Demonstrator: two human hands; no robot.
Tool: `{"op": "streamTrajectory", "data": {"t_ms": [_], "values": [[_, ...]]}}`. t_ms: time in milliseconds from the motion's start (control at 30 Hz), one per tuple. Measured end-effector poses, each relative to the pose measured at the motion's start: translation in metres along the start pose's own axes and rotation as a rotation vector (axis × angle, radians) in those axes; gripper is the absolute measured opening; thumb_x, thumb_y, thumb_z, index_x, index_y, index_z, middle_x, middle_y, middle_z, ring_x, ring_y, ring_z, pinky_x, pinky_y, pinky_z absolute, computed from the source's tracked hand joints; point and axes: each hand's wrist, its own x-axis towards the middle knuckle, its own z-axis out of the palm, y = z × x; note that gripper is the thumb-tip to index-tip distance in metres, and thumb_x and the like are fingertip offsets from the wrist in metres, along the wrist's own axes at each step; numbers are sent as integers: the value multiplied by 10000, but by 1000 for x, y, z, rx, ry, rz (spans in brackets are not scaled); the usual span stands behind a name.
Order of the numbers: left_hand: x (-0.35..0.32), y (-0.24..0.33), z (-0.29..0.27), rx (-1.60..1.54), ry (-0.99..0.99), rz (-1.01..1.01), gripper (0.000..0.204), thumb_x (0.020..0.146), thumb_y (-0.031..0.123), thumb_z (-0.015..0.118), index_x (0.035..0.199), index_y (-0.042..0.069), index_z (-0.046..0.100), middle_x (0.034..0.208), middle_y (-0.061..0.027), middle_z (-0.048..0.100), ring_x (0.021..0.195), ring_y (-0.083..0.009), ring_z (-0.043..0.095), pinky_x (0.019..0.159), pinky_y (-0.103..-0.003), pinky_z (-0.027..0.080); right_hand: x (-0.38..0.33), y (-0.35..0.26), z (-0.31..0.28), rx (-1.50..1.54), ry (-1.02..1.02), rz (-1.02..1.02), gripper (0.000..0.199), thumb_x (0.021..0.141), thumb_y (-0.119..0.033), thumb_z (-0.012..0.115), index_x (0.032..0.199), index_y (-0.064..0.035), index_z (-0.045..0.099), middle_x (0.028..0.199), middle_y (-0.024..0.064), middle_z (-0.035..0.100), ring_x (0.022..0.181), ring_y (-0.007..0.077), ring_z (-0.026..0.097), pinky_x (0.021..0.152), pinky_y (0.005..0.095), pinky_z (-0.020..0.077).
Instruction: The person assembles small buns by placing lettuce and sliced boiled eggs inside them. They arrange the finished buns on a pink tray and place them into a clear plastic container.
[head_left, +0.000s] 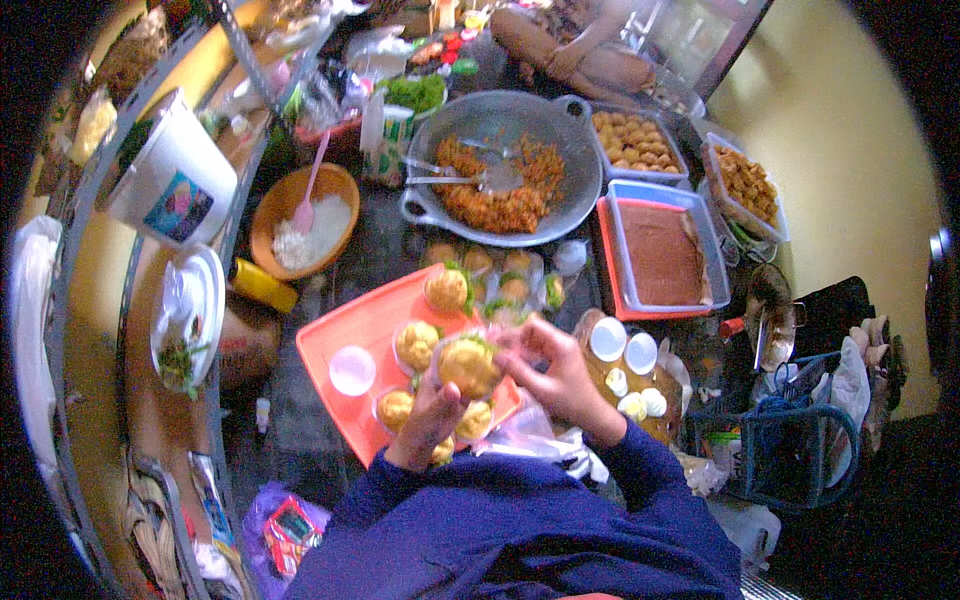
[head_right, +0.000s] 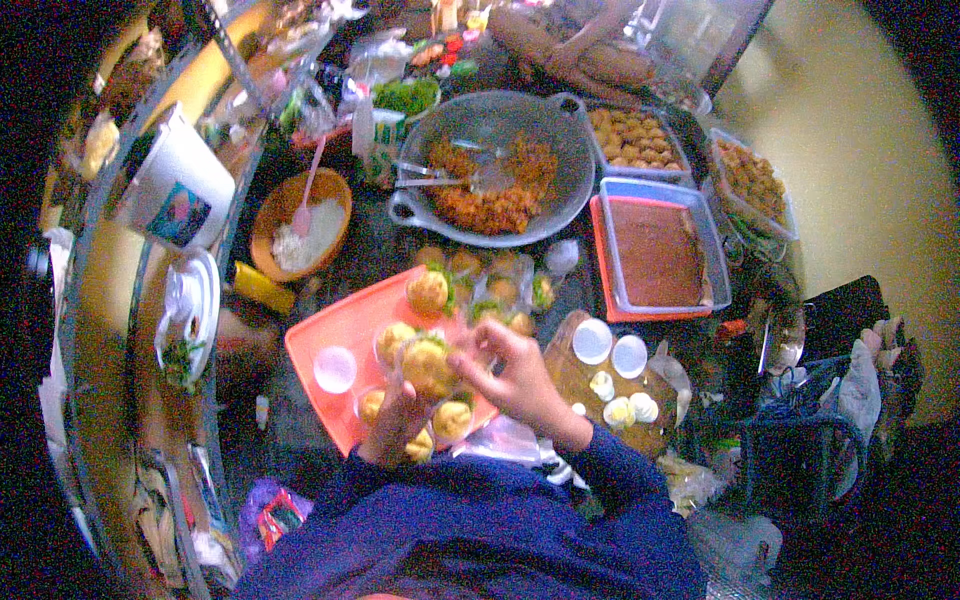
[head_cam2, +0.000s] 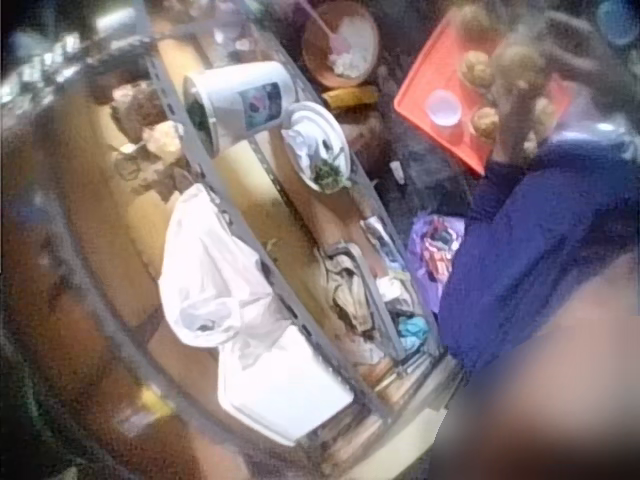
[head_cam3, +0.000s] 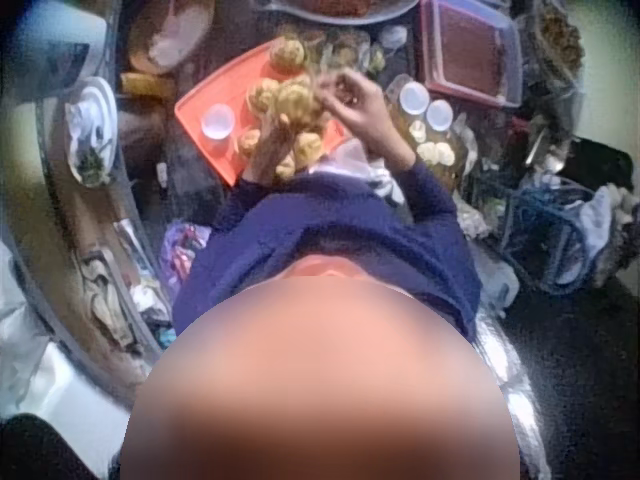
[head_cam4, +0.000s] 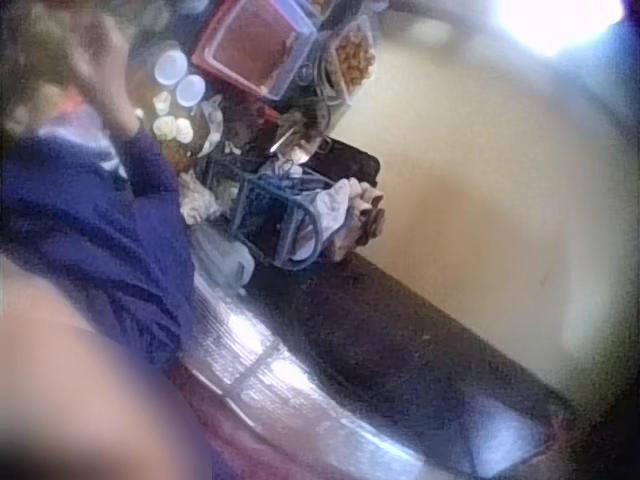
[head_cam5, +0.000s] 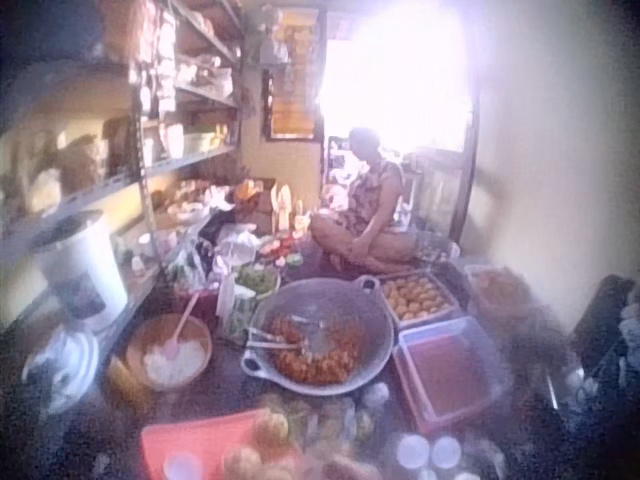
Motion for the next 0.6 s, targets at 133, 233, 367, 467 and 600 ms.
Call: {"op": "streamTrajectory", "data": {"t_ms": [133, 233, 367, 467, 600], "values": [[2, 4, -8, -137, -33, -70, 691, 890, 458, 508, 1374, -6, 339, 1350, -149, 464, 1258, -286, 438, 1091, -442, 308, 3, 8, -10, 213, -87, 259, 156, 893, -136, 630, 934, -15, 542, 1035, 79, 636, 948, 96, 571, 846, 262, 465], [10, 3, -6, -302, -2, -52, 653, 941, 472, 373, 1404, 17, 306, 1386, -163, 425, 1279, -310, 414, 1096, -466, 297, 5, 10, -9, 294, -62, 257, 183, 894, -172, 634, 949, -24, 541, 989, 62, 630, 903, 97, 569, 803, 255, 467], [14, 2, -2, -286, 86, -91, 667, 969, 519, 299, 1445, 57, 226, 1431, -159, 361, 1309, -295, 384, 1084, -482, 307, 9, 12, -3, 168, -2, 93, 253, 858, -234, 679, 920, -8, 583, 862, 38, 643, 773, 82, 573, 703, 252, 482], [16, 3, -2, -282, 33, -83, 700, 960, 547, 303, 1442, 45, 225, 1426, -154, 368, 1313, -292, 379, 1089, -481, 300, 7, 12, -1, 61, 2, 119, 277, 844, -237, 696, 941, 8, 609, 846, 47, 642, 767, 75, 573, 707, 258, 486], [13, 4, -3, -208, 23, -59, 735, 943, 558, 358, 1431, 24, 230, 1411, -151, 381, 1304, -286, 390, 1083, -470, 313, 4, 10, 2, 77, -15, 140, 283, 839, -238, 701, 941, 7, 604, 823, 34, 629, 771, 70, 568, 708, 257, 483]]}}
